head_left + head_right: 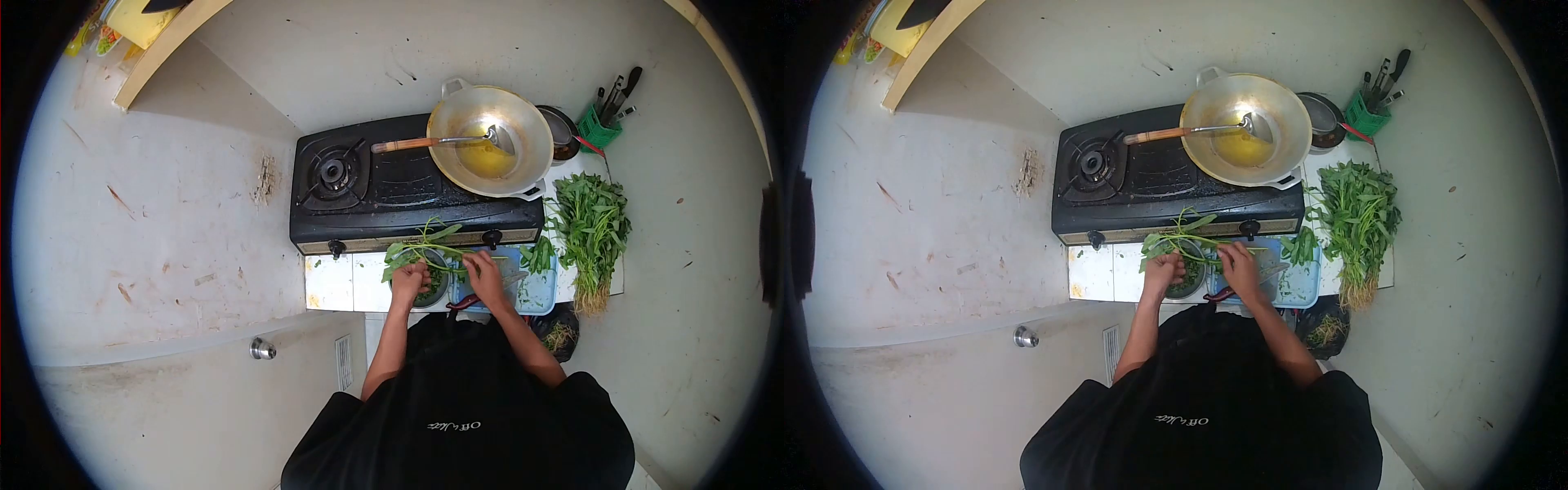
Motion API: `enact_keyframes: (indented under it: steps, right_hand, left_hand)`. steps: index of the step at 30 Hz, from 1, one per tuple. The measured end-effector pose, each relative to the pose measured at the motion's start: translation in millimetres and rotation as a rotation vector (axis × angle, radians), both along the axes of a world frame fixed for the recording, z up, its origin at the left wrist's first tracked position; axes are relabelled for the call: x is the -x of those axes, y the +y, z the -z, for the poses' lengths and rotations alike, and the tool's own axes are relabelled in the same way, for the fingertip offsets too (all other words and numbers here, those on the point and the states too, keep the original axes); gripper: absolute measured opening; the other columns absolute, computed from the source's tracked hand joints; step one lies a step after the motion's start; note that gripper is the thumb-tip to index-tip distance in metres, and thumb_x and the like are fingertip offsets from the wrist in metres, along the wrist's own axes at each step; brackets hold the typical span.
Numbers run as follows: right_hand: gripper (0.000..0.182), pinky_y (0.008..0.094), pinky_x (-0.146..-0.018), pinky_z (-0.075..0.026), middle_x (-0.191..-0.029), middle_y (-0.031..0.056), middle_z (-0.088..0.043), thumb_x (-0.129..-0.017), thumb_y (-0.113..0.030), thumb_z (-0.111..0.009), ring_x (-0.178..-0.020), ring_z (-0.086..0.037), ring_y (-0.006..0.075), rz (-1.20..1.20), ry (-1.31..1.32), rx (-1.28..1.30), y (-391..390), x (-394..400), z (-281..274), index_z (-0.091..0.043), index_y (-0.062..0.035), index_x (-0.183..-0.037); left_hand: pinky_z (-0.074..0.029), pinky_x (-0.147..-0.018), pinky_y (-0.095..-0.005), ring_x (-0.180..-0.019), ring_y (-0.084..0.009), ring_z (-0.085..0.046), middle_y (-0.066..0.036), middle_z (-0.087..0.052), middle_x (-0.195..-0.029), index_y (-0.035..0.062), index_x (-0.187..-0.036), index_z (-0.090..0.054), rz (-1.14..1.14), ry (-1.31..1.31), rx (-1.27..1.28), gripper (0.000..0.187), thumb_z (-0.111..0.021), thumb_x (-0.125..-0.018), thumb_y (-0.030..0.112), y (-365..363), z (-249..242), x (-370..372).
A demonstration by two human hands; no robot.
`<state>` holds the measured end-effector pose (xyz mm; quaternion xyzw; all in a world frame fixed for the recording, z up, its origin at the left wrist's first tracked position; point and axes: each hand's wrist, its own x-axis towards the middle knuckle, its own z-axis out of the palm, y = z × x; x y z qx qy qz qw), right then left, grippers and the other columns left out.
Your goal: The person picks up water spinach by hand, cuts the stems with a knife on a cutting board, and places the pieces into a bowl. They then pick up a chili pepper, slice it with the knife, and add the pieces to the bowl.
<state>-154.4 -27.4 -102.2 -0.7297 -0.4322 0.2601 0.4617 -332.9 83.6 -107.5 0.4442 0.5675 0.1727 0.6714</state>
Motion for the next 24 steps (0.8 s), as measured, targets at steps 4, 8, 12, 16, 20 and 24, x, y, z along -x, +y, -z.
enact_keyframes:
  steps: [4,8,12,16,20,24]
  right_hand:
    - [0.018,0.0417,-0.08,-0.05,-0.097,0.0145,-0.064,-0.094,-0.012,-0.058,-0.093,-0.063,0.0361,0.025,-0.013,-0.022,-10.1,3.6,23.3,-0.066,-0.0036,-0.108]
    - [0.021,0.0406,-0.082,-0.051,-0.104,0.0168,-0.066,-0.095,-0.01,-0.055,-0.097,-0.064,0.0367,0.025,-0.032,-0.03,-13.9,-10.2,34.4,-0.065,-0.0023,-0.112]
    - [0.024,0.0395,-0.085,-0.051,-0.11,0.0177,-0.067,-0.096,-0.009,-0.053,-0.101,-0.065,0.0361,-0.007,-0.062,0.012,-10.4,-34.2,47.6,-0.064,-0.0028,-0.116]
    - [0.026,0.0384,-0.088,-0.051,-0.112,0.0174,-0.068,-0.096,-0.01,-0.052,-0.104,-0.065,0.0358,-0.047,0.063,0.102,-8.5,-44.9,38.0,-0.064,-0.0037,-0.118]
    - [0.026,0.0401,-0.089,-0.051,-0.113,0.0165,-0.068,-0.096,-0.011,-0.053,-0.104,-0.065,0.0361,-0.062,0.01,0.122,-11.4,-46.7,40.2,-0.064,-0.0051,-0.119]
    - [0.027,0.0433,-0.092,-0.05,-0.116,0.0152,-0.067,-0.094,-0.012,-0.056,-0.105,-0.063,0.0368,-0.09,-0.099,0.203,-14.6,-47.9,45.1,-0.065,-0.0082,-0.119]
  left_hand:
    - [-0.051,-0.054,-0.0248,-0.072,-0.0111,-0.065,-0.003,-0.067,-0.084,0.0047,-0.092,-0.066,-0.049,0.032,0.162,0.031,-0.065,-0.094,0.035,-8.9,5.4,-14.6]
    - [-0.041,-0.046,-0.021,-0.061,-0.0066,-0.058,0.002,-0.065,-0.077,0.0099,-0.085,-0.065,-0.118,-0.042,0.132,0.028,-0.065,-0.094,0.036,-7.5,18.1,-17.5]
    - [-0.041,-0.046,-0.0212,-0.06,-0.005,-0.058,0.002,-0.064,-0.074,0.0107,-0.082,-0.063,-0.192,-0.137,0.063,0.028,-0.064,-0.095,0.035,-2.7,-6.8,-10.1]
    - [-0.041,-0.047,-0.0216,-0.061,-0.0061,-0.058,0.001,-0.062,-0.074,0.0111,-0.085,-0.06,-0.209,-0.138,0.078,0.025,-0.064,-0.095,0.034,0.7,-51.9,-8.0]
    - [-0.042,-0.049,-0.0229,-0.062,-0.0072,-0.058,0.002,-0.06,-0.072,0.0116,-0.09,-0.059,-0.204,-0.188,0.114,0.022,-0.06,-0.097,0.032,-0.8,-80.0,-4.0]
    - [-0.04,-0.047,-0.0235,-0.058,-0.0092,-0.055,0.002,-0.06,-0.073,0.0115,-0.089,-0.058,-0.288,-0.498,0.255,0.02,-0.053,-0.099,0.027,6.6,-78.7,7.6]
